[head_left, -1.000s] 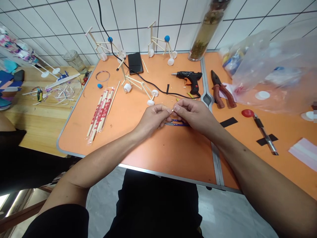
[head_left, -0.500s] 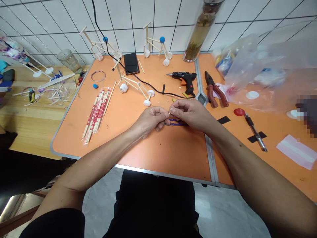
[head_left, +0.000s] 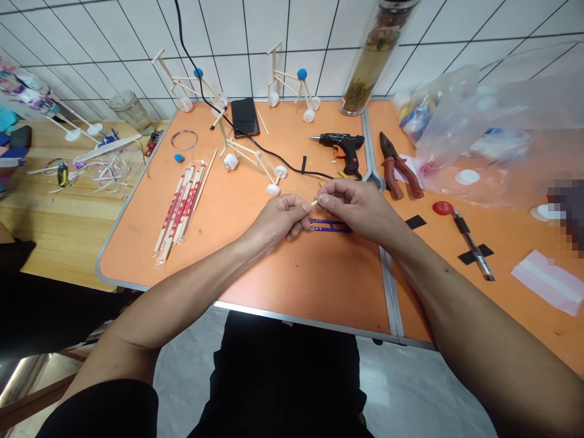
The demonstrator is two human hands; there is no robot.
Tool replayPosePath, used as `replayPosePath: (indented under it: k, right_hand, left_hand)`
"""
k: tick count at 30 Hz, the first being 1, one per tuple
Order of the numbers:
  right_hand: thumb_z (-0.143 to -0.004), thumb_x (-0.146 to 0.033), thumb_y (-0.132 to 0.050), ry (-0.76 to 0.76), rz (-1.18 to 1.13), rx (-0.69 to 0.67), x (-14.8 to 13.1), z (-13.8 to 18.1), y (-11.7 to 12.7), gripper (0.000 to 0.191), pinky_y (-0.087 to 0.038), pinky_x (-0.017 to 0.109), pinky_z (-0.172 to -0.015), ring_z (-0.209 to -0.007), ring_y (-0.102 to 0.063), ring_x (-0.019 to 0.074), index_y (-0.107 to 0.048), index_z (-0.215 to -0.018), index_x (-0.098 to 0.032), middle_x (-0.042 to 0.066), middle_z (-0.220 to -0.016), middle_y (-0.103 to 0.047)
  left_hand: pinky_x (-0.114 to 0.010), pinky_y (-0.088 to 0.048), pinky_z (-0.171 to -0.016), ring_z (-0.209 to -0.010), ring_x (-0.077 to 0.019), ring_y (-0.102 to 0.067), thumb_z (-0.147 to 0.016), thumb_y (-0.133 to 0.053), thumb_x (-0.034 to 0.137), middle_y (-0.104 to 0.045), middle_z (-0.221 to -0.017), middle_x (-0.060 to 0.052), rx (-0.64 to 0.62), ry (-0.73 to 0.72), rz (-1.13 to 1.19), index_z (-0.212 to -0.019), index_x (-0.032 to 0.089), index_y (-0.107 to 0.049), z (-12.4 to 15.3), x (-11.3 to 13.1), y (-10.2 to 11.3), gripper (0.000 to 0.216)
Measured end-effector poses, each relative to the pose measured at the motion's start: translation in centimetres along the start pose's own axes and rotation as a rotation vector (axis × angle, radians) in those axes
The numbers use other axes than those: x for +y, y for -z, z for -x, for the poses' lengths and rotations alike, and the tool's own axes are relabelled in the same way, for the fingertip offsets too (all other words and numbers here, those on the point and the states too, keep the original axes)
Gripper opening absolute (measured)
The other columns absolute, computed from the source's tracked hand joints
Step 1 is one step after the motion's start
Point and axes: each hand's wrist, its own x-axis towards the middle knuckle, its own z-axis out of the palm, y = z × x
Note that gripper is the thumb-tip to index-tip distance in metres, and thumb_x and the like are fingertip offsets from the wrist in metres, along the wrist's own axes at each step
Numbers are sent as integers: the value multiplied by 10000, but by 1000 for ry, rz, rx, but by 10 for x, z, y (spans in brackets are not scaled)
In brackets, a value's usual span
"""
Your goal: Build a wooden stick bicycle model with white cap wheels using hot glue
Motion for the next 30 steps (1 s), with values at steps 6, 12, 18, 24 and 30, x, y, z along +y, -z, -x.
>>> replayPosePath:
  k: [6,12,18,24,30]
  right_hand:
    - [-966,-458,-755,5,13,26,-3,1,-2,261,-357,342,-643,-682,-481,164,-672,-867,-231,-9,-730,-584]
    - [-1011,-539,-750,9,34,25,-4,2,0,401,-328,344,-630,-655,-450,159,-634,-775,-236,-8,-694,-546]
    - [-1016,-519,-743,42,-6,-11,-3,2,-5,342,-341,340,-621,-646,-468,159,-641,-844,-242,-14,-702,-572]
    - [-1039,-529,-741,30,-26,18,-4,3,-8,411,-338,333,-609,-626,-446,147,-601,-781,-242,-18,-669,-554]
    - [-1005,-738,-809,-2,-129,-39,-8,4,-4,603,-370,324,-598,-614,-503,141,-624,-731,-234,1,-675,-607]
  left_hand:
    - [-219,-316,-458,-436,-44,-450,-1145,-641,173,-683,-650,21,-5,-71,-97,-769,191,-618,1,-3,1,377]
    - [-225,-416,-606,-580,-78,-537,-1045,-828,340,-694,-683,31,-13,-220,-229,-837,206,-634,-2,-8,7,315]
    - [-245,-425,-660,-640,-102,-549,-1091,-739,352,-674,-699,21,-10,-280,-263,-811,214,-618,-5,-12,11,335]
    - [-253,-447,-700,-661,-107,-555,-1126,-653,262,-685,-723,20,-5,-321,-342,-844,211,-628,-8,-13,11,288]
    - [-257,-399,-614,-597,-98,-496,-1093,-752,440,-676,-727,17,-76,-356,-276,-842,214,-631,-7,-12,14,359]
